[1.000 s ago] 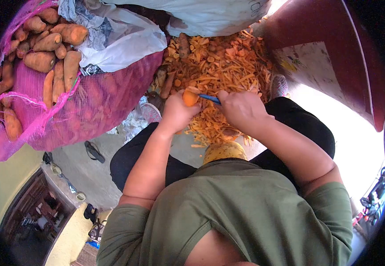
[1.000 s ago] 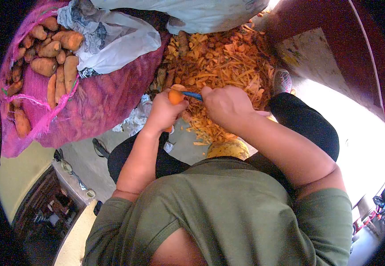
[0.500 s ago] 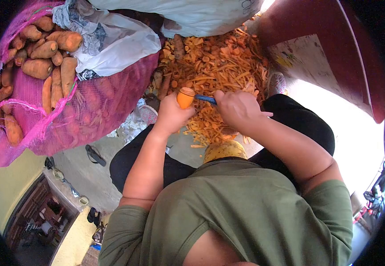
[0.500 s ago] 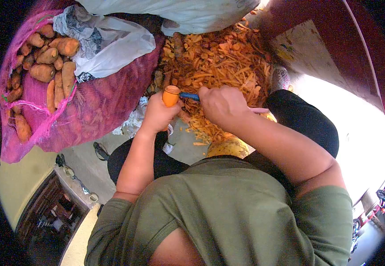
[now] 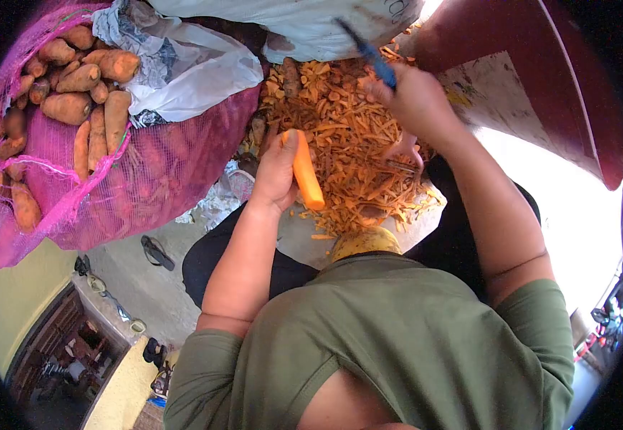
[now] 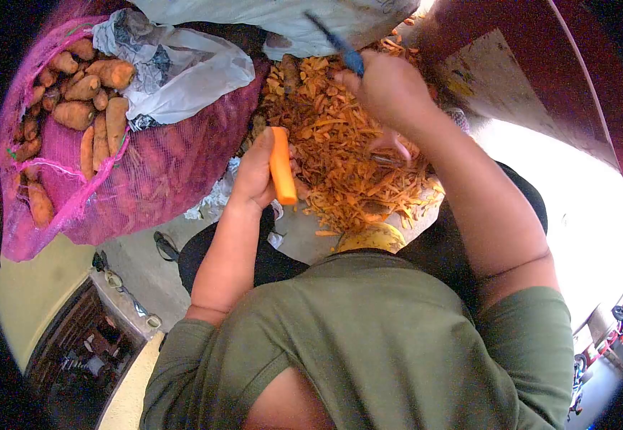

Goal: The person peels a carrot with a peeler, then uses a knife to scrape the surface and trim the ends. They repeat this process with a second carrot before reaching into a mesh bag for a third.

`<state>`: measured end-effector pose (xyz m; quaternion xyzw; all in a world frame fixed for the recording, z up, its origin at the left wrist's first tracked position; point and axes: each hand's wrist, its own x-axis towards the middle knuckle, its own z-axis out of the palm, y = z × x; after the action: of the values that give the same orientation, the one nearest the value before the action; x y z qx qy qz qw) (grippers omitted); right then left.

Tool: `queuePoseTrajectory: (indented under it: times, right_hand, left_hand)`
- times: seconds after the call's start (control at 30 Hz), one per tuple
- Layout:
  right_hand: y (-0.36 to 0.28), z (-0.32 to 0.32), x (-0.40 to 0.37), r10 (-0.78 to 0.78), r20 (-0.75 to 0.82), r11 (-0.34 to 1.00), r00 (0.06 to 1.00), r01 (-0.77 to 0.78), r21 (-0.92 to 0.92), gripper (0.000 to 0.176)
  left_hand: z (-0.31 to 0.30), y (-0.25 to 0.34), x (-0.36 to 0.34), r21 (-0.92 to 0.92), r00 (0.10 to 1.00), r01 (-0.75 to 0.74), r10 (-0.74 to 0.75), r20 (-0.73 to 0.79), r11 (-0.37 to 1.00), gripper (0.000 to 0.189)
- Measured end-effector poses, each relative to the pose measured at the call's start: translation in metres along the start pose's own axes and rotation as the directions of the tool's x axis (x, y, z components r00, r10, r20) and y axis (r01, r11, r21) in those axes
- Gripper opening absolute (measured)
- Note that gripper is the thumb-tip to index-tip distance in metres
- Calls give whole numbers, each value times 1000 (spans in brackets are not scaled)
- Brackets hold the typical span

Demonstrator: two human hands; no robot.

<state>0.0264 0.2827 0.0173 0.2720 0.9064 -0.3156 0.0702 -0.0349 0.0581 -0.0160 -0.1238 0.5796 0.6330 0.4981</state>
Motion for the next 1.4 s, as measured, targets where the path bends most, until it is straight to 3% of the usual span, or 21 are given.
queuePoseTrajectory:
  times: [0.07,0.17,0.23,0.27,0.37,0.47,0.5,0.57,0.73,0.77,0.8,0.83,0.87,0.97,1.03,1.1,1.13,1.2,1.3,1.37,1.4]
  right_hand:
    - [1,-7,4,16,-89,981,996,2,194,35]
    - [-16,-10,-1,115,-108,845,987,-40,534,33]
    - [-27,1,-9,132,-63,707,989,-49,706,31]
    - [-34,5,-15,149,43,627,988,-128,769,31]
    - [-38,17,-19,126,16,663,992,-96,743,32]
    - [-6,12,15,307,-282,727,909,-33,686,33]
    - [12,8,26,262,-419,803,869,45,595,28]
    - [26,-5,34,289,-537,749,793,161,642,28]
    - [14,2,15,221,-429,819,876,72,569,26]
    - [12,7,12,184,-426,842,886,81,533,25]
    - [7,4,5,195,-254,847,947,-32,530,26]
    - [4,0,2,173,-81,922,982,-133,363,35]
    - [-1,-2,-4,149,31,969,988,-152,196,28]
    - [-7,-5,-24,28,290,998,957,-12,-55,20]
    - [-10,-7,-34,-24,406,987,914,85,-133,23]
    - [-15,-7,-42,-49,426,981,903,124,-149,22]
    - [-17,-9,-44,-61,436,977,898,144,-159,22]
    - [-18,-14,-47,-66,400,982,914,129,-134,22]
    - [-18,-21,-51,-49,365,985,930,106,-138,20]
    - [-18,-22,-53,-83,346,979,934,140,-145,19]
    - [-15,-21,-56,-122,337,973,934,179,-143,18]
  left_hand:
    - [-7,-1,2,-145,990,110,-95,104,983,46]
    - [-7,-8,6,-316,946,169,-63,317,934,44]
    - [5,-5,2,-216,978,131,-90,189,968,44]
    - [11,-4,1,-164,988,117,-98,122,980,44]
    - [27,-5,-3,-4,989,143,-142,49,990,43]
    - [21,-20,-4,-122,909,230,-168,381,966,48]
    - [20,-22,-4,-150,859,285,-183,479,947,49]
    - [25,-13,-8,-144,852,298,-195,487,944,51]
    - [19,-2,-7,-196,871,301,-186,454,933,47]
    - [21,4,-8,-34,916,191,-165,365,981,45]
    - [23,10,-11,141,951,88,-126,283,986,43]
    - [26,18,-14,320,975,-5,-67,214,947,41]
    - [25,28,-18,572,978,-88,-38,204,816,39]
    - [53,78,-32,781,948,-229,-50,315,581,47]
    - [95,114,-42,633,926,-316,84,368,707,48]
    - [155,145,-57,323,793,-556,371,484,766,38]
    - [171,155,-31,75,490,-777,525,696,625,35]
    - [194,161,-15,-158,37,-947,581,813,281,30]
    - [222,158,-50,9,-115,-963,440,891,-270,27]
    - [219,151,-62,163,92,-979,456,885,-119,28]
    - [208,141,-61,253,333,-940,458,824,229,30]
